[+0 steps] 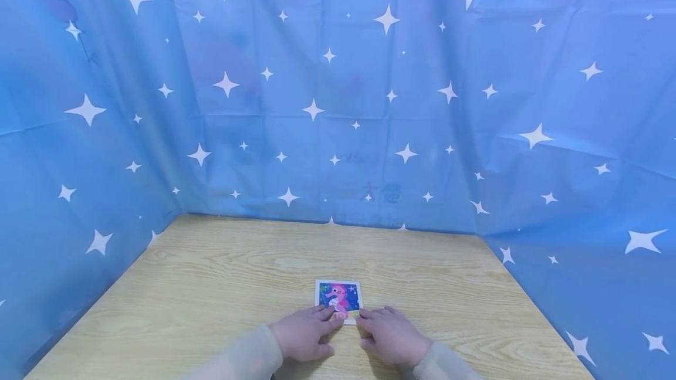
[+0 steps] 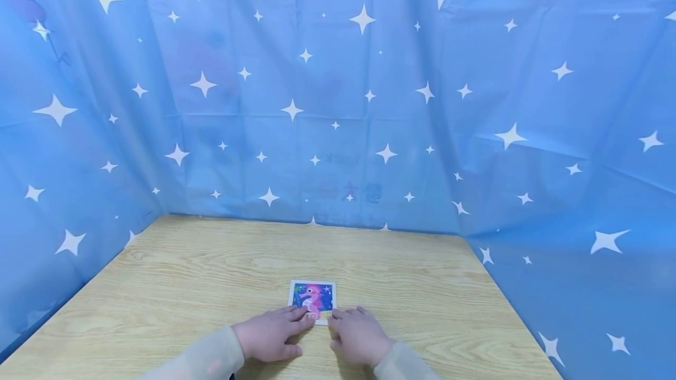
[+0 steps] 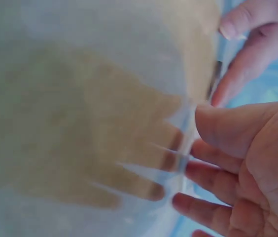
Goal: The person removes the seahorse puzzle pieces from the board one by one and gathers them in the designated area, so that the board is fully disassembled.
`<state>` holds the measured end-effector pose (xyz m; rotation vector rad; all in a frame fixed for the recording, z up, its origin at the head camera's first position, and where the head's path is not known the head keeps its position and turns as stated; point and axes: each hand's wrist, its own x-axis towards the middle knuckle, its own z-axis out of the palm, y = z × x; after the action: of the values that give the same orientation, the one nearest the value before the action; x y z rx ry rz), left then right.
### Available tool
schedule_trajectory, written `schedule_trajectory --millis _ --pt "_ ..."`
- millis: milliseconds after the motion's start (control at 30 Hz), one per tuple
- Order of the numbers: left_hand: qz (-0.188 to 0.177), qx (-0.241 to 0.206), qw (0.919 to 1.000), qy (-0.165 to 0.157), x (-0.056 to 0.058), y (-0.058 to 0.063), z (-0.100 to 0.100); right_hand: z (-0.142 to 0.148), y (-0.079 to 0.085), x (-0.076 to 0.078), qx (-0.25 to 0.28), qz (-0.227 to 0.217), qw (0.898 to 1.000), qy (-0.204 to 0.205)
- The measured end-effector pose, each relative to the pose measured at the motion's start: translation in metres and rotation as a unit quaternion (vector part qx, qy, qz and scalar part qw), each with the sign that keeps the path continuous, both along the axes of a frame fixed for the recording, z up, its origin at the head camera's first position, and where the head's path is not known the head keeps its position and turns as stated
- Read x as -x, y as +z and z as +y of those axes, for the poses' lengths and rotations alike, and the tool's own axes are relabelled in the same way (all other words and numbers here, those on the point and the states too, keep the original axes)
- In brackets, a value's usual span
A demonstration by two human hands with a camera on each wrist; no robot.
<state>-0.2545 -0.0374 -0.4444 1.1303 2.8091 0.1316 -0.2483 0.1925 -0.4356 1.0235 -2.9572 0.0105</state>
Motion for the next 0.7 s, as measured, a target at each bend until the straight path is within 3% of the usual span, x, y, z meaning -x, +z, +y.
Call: schedule_trajectory --millis 167,300,467,567,700 --pt "0.0 -0.002 1.0 0.0 -0.001 0.0 -0.001 -0.006 0.01 0.014 0.033 -0.028 0.999 0.021" --pt "-0.011 -0.01 0.9999 0.006 -0.002 0.0 -0.002 -0.019 0.012 0.038 0.099 -0.073 0.992 -0.038" --pt "-0.023 -0.013 0.9996 0.007 -0.001 0.002 -0.004 -0.04 0.002 0.07 0.193 -0.092 0.971 -0.103" --pt "-0.027 -0.018 0.9995 0.005 -0.001 0.001 -0.004 -0.05 -0.008 0.086 0.231 -0.103 0.961 -0.111" --pt "-0.029 -0.027 0.9992 0.002 -0.001 -0.001 -0.002 -0.058 -0.018 0.098 0.245 -0.109 0.957 -0.111"
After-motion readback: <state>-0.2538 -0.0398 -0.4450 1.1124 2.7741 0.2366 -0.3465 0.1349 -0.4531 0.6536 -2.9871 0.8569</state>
